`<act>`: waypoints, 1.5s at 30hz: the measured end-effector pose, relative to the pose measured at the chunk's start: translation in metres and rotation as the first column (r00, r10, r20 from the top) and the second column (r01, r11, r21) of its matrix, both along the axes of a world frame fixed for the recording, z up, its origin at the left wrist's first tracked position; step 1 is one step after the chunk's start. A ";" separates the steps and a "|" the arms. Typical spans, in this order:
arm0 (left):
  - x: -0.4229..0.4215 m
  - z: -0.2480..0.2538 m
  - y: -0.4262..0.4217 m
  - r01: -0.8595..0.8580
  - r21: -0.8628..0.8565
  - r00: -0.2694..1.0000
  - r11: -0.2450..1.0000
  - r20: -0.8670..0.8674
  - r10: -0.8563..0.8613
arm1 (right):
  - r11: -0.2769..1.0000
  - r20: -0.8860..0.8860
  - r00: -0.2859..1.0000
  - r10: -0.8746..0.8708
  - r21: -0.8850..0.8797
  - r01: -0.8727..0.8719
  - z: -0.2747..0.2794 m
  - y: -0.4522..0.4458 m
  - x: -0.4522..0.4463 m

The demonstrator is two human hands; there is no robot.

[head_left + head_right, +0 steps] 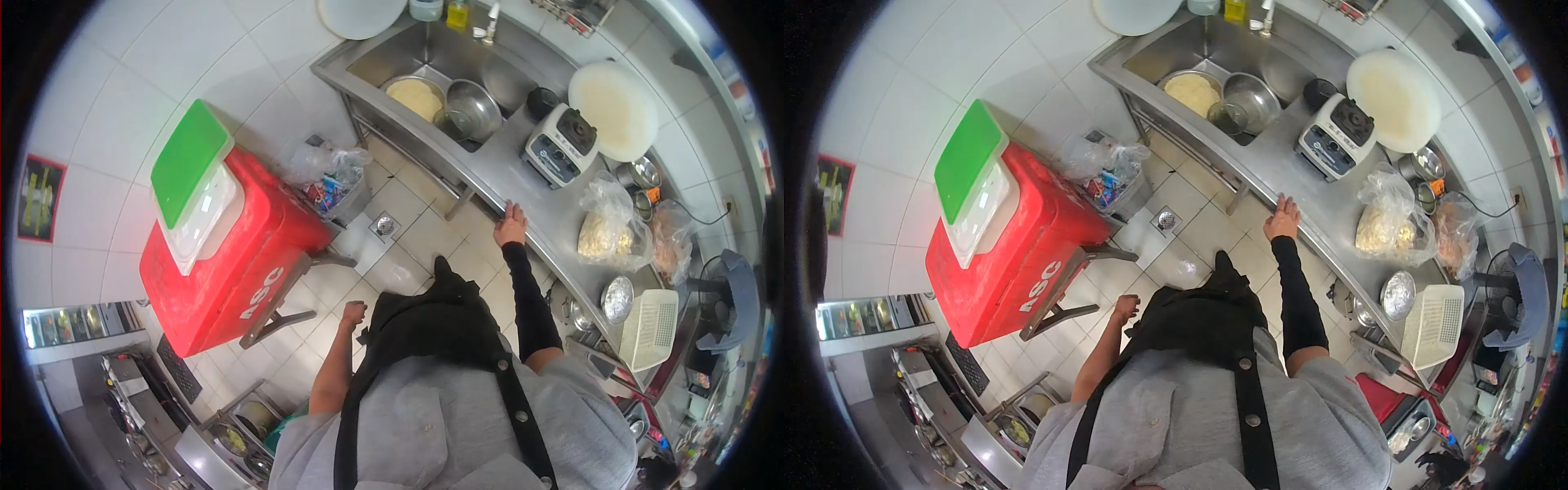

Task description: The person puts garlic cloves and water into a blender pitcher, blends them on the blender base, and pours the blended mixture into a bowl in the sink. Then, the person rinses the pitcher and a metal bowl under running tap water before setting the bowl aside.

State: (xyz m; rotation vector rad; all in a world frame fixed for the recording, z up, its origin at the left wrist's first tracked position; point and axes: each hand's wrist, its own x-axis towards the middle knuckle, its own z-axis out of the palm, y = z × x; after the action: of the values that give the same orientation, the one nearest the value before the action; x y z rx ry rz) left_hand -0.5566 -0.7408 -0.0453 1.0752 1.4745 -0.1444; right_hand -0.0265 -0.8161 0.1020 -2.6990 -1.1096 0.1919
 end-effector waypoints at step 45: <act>0.052 0.018 0.016 0.582 0.423 0.813 0.694 -0.333 -0.478 | 0.870 0.006 0.929 0.371 0.348 -0.350 0.020 0.053 0.018</act>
State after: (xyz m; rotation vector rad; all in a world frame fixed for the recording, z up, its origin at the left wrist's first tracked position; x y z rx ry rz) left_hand -0.5043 -0.7243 -0.0270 1.9771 1.3605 -0.2896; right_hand -0.0081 -0.7629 0.1223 -2.1506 -1.4697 0.1225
